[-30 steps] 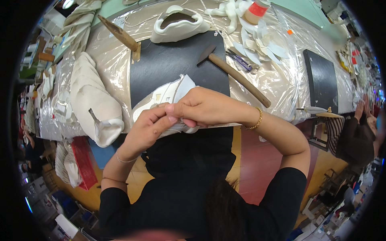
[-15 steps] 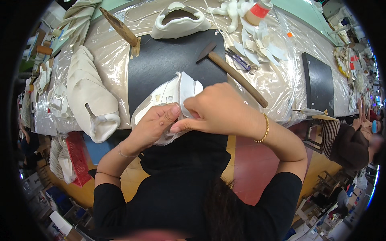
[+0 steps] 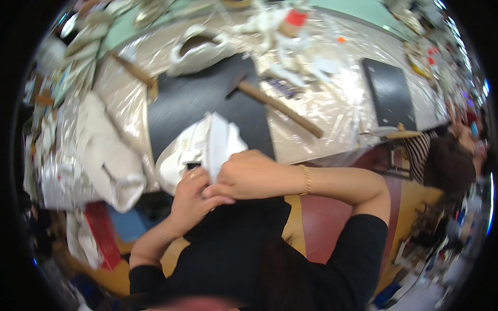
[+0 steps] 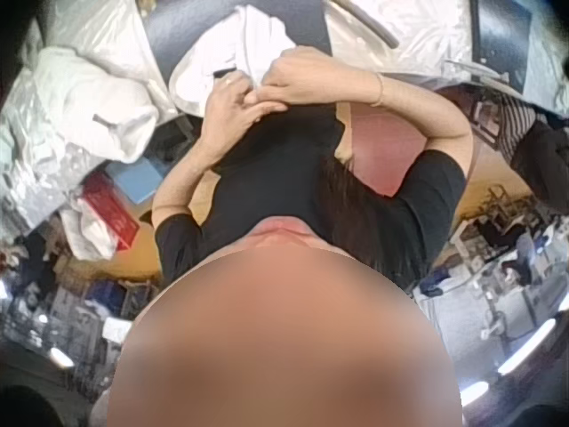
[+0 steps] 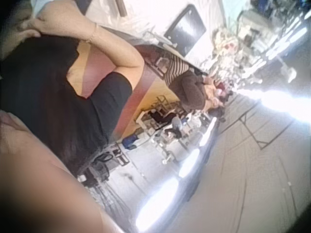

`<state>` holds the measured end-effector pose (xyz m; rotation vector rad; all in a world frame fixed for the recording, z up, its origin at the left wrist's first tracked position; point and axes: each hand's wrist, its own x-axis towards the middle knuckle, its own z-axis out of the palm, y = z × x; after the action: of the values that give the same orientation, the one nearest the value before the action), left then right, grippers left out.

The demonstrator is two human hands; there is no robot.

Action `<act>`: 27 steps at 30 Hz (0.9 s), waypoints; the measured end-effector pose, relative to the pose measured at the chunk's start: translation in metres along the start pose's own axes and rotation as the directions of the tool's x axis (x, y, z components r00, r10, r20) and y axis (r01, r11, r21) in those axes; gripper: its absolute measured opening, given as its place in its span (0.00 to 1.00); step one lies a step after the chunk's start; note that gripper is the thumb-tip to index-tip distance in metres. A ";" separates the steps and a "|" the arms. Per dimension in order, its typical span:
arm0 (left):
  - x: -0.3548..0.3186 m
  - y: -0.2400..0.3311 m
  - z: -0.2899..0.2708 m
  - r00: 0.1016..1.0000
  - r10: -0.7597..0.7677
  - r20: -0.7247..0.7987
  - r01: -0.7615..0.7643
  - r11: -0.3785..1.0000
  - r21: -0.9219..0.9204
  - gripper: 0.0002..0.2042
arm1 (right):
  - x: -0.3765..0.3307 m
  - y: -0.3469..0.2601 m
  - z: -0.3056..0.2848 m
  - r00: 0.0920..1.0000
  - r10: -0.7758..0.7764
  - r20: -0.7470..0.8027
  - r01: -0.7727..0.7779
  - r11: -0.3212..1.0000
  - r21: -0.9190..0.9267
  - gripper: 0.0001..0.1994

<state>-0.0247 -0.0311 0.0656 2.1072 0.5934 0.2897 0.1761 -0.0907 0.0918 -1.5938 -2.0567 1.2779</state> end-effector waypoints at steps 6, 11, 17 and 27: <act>0.000 0.007 -0.017 0.967 -0.229 0.116 0.254 0.912 -0.322 0.15 | 0.006 -0.001 0.009 0.994 -0.055 0.099 -0.010 0.829 0.559 0.26; -0.004 0.004 -0.027 0.973 -0.143 0.179 0.220 0.805 -0.552 0.13 | 0.004 -0.008 0.023 0.989 -0.125 0.086 0.030 0.715 0.698 0.25; -0.019 0.009 -0.056 0.947 -0.124 0.297 0.235 0.896 -0.377 0.15 | -0.002 -0.026 0.030 0.972 -0.234 0.019 0.140 0.641 0.755 0.26; -0.007 0.036 -0.089 0.913 -0.144 0.381 0.283 0.897 -0.339 0.16 | -0.003 -0.044 0.009 0.974 -0.224 -0.003 0.149 0.640 0.754 0.24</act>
<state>-0.0566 0.0111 0.1463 1.6360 0.5047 -0.0921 0.1418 -0.0986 0.1204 -0.9102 -1.3450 1.8103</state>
